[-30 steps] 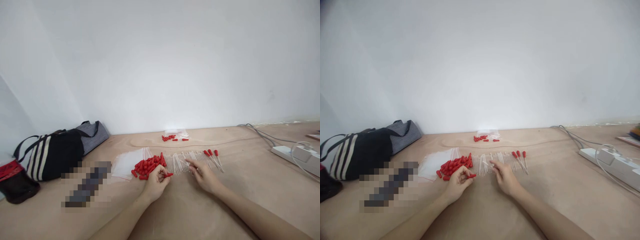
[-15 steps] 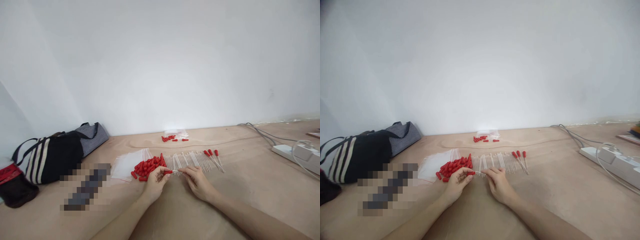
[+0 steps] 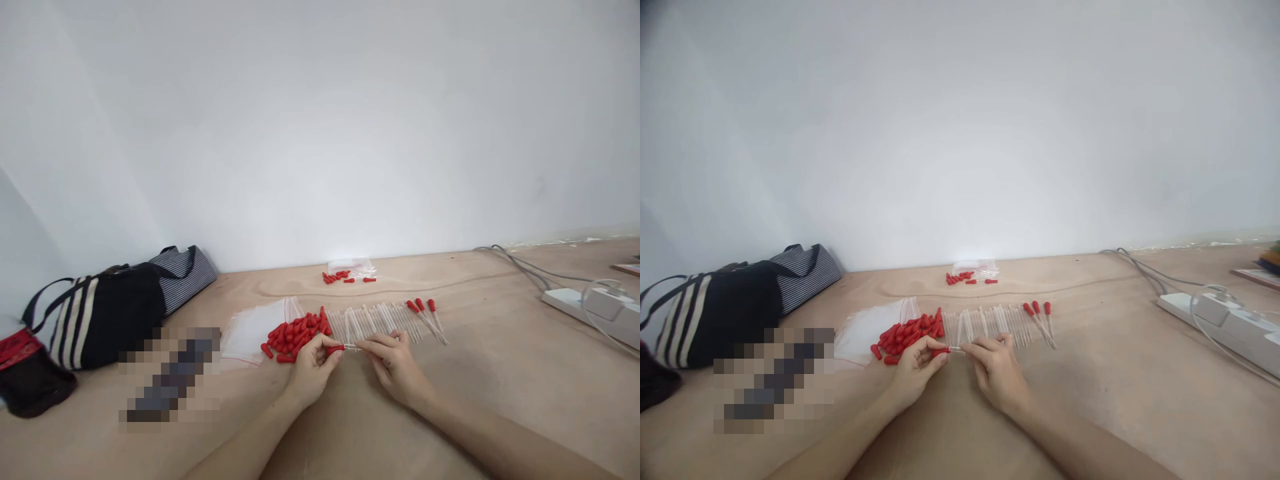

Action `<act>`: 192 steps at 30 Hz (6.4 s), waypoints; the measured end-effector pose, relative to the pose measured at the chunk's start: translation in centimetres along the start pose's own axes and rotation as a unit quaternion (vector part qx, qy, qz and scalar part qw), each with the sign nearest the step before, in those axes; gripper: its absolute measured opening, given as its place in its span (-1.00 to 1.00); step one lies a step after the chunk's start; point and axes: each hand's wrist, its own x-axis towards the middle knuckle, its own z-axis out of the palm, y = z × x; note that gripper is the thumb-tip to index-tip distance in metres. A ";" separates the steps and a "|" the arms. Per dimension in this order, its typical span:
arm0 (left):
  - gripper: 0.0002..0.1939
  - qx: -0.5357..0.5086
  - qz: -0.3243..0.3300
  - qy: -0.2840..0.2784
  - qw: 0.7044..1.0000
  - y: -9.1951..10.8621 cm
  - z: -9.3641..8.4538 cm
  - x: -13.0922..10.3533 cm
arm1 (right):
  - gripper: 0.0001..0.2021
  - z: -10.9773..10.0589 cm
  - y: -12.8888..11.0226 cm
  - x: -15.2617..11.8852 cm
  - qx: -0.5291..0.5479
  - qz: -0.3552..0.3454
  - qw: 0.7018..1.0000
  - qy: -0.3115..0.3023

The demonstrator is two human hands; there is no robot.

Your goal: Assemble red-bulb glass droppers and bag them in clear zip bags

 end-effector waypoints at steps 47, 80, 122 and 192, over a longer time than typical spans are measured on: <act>-0.81 0.030 0.005 0.008 1.000 0.2 0.4 -0.5 | -0.59 -0.7 -0.5 0.5 -0.050 -0.047 0.998 -0.016; -0.89 0.038 0.027 -0.033 0.998 0.4 0.6 -0.7 | -0.73 -1.0 -0.2 0.5 -0.025 -0.033 0.997 -0.062; -0.84 0.508 0.153 0.086 0.843 0.1 -3.8 1.0 | -0.67 -4.5 8.3 2.2 -0.278 0.382 0.876 -0.093; -0.80 0.219 0.106 -0.001 0.970 -0.5 -0.1 -0.4 | -0.80 -0.6 -0.4 -0.3 0.066 0.063 0.994 -0.065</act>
